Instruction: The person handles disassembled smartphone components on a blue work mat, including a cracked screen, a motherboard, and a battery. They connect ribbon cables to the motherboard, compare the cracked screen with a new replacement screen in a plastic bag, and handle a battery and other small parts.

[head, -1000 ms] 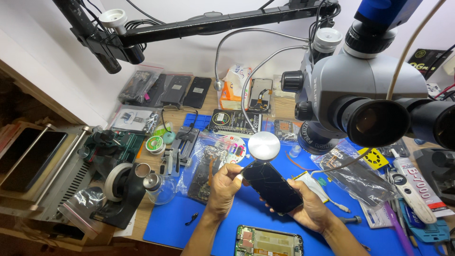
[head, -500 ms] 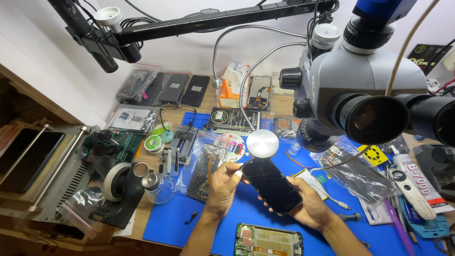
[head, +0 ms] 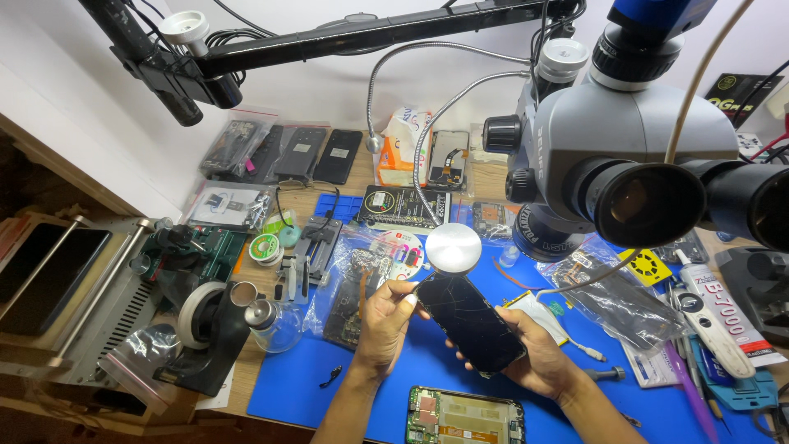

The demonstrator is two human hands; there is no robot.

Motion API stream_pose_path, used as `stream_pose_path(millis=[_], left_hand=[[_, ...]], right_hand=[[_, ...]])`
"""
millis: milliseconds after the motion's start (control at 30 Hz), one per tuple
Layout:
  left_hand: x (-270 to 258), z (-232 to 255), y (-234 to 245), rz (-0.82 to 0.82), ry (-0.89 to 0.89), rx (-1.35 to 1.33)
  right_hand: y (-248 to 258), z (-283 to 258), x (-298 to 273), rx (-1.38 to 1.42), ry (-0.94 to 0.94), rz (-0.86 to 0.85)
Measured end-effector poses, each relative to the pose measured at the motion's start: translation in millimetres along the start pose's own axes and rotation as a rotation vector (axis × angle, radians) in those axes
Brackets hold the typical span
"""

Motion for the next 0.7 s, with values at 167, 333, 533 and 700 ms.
stream_pose_path(millis=[167, 333, 533, 700], left_hand=[[-2.1, 2.6, -3.5, -0.016, 0.004, -0.023], [-2.7, 2.3, -2.9, -0.018, 0.01, -0.024], [-2.8, 3.3, -3.8, -0.031, -0.011, -0.031], [-4.7, 9.4, -8.3, -0.039, -0.048, 0.01]], right_hand=[[-0.2, 0.9, 0.5, 0.009, -0.001, -0.003], [0.5, 1.3, 0.9, 0.003, -0.003, 0.003], [0.0, 0.4, -0.1, 0.008, -0.008, 0.016], [-3.8, -3.2, 0.0, -0.037, 0.019, -0.031]])
Point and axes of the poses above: each hand's wrist, its own x-axis towards the middle knuckle, its own y-axis out of the back of the hand, z = x × y, the point moved 7 cm from there along x, towards the middle knuckle, and after that the axes turned 12 degrees about y, right-handed, at the moved point
